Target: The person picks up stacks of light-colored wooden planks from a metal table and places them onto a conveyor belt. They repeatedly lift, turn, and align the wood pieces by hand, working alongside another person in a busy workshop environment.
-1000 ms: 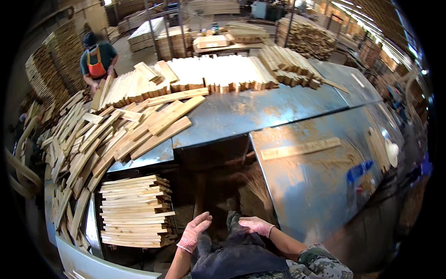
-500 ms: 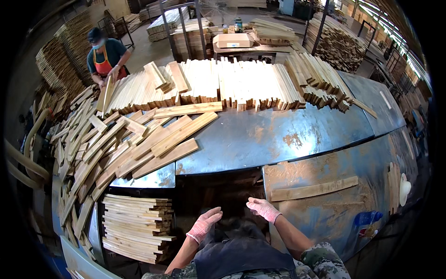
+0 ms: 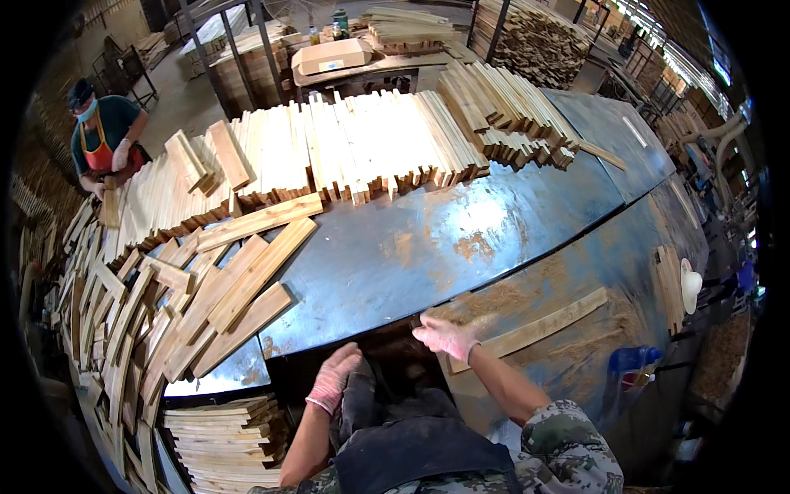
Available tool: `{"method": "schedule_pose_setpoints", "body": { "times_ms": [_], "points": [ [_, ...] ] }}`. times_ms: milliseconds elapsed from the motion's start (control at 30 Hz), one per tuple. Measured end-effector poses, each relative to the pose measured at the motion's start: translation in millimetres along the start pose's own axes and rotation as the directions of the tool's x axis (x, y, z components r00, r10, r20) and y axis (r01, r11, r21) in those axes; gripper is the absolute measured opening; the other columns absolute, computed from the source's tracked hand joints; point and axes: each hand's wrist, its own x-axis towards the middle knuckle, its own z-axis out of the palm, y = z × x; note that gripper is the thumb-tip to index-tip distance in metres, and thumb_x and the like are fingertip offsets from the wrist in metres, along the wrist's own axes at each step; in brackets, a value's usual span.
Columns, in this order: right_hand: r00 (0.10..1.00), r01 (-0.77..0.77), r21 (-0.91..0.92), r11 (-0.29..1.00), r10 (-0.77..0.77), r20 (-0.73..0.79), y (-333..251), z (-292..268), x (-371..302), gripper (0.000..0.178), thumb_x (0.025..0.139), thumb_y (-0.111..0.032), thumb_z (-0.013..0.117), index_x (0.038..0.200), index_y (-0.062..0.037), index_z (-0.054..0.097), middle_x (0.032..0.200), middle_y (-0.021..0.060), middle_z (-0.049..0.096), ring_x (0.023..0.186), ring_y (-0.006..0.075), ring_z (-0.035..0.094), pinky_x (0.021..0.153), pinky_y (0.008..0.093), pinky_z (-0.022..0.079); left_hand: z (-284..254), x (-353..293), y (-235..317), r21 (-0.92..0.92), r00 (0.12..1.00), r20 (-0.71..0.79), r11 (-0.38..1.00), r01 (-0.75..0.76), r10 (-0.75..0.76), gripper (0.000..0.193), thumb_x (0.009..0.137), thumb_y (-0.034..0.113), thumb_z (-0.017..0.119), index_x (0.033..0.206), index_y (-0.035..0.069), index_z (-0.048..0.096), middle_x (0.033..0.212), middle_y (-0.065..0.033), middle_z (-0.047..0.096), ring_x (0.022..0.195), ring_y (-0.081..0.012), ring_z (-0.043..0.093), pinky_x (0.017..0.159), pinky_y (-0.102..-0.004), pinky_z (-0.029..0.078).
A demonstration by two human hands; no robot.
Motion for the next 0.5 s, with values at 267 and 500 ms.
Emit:
{"method": "schedule_pose_setpoints", "body": {
  "times_ms": [267,500],
  "points": [
    [0.893,0.123,-0.424,0.897,-0.287,-0.348,-176.4,-50.5,168.0,0.123,0.088,-0.034,0.087,0.173,0.0004,0.006,0.177,0.0280,0.022,0.165,0.0392,0.023,0.133,0.0431,0.023,-59.6,199.0,112.7,0.081,0.949,-0.129,0.956,-0.281,0.289,0.098,0.097,0.013,0.077,0.172,-0.002,0.016,0.177,-0.0292,0.021,0.166,-0.0364,0.020,0.131,-0.0468,0.030],
    [0.610,0.023,-0.580,0.815,-0.471,-0.638,-246.5,-140.7,336.7,0.104,0.094,-0.027,0.076,0.175,-0.0113,0.012,0.177,0.0235,0.025,0.162,0.0397,0.029,0.131,0.0458,0.029,-42.5,403.1,239.4,0.318,0.912,-0.150,0.892,-0.322,0.383,0.099,0.095,0.022,0.081,0.171,-0.001,0.022,0.174,-0.0294,0.030,0.164,-0.0367,0.028,0.131,-0.0426,0.030]
  ]
}}
